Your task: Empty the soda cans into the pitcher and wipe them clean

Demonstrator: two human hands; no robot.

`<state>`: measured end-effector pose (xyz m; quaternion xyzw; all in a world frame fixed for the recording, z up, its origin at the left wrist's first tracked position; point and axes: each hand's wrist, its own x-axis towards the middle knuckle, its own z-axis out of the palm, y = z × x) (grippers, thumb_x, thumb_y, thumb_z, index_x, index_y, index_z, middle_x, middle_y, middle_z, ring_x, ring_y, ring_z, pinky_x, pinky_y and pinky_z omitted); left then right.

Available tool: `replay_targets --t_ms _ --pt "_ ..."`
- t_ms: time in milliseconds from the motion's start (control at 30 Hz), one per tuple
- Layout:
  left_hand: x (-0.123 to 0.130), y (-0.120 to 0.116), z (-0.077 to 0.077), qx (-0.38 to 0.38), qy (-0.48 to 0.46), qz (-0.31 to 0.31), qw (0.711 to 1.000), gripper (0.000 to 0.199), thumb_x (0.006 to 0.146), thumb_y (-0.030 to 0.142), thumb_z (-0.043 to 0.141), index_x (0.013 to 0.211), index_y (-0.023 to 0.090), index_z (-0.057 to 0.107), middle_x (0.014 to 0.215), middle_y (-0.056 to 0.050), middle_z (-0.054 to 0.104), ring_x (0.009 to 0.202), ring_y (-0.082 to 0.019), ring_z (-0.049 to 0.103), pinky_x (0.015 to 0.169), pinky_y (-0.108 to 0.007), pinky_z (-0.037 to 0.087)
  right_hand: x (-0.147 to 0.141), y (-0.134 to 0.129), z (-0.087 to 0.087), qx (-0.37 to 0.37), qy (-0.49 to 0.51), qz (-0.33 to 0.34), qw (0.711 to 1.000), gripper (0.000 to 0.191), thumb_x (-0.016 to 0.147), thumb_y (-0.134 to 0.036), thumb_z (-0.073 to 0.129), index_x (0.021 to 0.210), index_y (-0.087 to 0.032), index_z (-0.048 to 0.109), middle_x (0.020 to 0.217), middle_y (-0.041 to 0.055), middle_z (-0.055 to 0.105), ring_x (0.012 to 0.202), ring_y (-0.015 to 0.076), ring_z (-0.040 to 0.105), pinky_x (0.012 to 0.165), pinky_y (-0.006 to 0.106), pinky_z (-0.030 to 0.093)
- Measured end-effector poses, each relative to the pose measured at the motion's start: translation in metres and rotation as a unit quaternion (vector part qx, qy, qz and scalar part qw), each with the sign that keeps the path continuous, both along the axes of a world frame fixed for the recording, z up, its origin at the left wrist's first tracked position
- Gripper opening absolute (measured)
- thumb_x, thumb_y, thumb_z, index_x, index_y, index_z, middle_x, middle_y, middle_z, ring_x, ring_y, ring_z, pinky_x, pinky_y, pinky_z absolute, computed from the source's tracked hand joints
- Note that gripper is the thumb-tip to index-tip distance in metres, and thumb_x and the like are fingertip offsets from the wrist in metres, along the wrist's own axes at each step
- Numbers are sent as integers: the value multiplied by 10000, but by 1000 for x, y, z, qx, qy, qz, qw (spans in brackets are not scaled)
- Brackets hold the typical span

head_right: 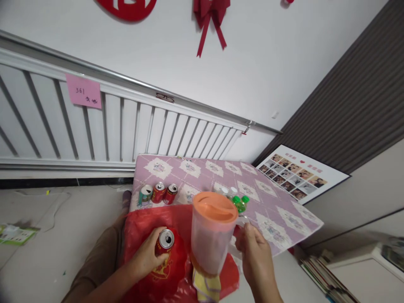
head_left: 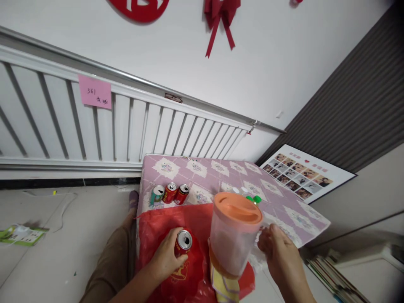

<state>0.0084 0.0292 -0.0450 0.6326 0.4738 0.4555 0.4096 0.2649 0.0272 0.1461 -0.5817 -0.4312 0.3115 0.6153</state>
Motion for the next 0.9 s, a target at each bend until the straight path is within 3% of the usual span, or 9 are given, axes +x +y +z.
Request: replay_targets --t_ms 300,567,767,900 --pt "-1 1 -2 1 3 -3 1000 704 627 82 696 1281 203 465 1307 -120 571 1230 -279 542 1096 -471 398 -1 -31 9 -111 -217 38 969 565 724 -764 580 604 -219 489 499 -60 388 476 103 317 455 230 297" --pt "-1 1 -5 8 2 1 1000 727 619 88 713 1292 222 474 1305 -103 575 1223 -271 546 1092 -448 410 -7 -32 10 -118 -294 64 946 442 747 -673 595 709 -232 589 560 -32 534 484 125 408 446 231 340" --pt "-1 1 -3 12 7 13 1000 721 608 75 726 1273 224 490 1291 -93 584 1203 -272 556 1069 -450 429 -9 -27 13 -103 -316 88 939 441 719 -665 619 661 -228 614 627 11 644 603 186 578 554 255 486" --pt "0 0 -1 9 10 24 1000 730 595 75 752 1261 234 498 1284 -90 590 1199 -280 560 1065 -464 429 -10 -24 14 -97 -338 99 931 425 706 -652 632 636 -233 617 578 1 626 558 182 574 506 249 484"
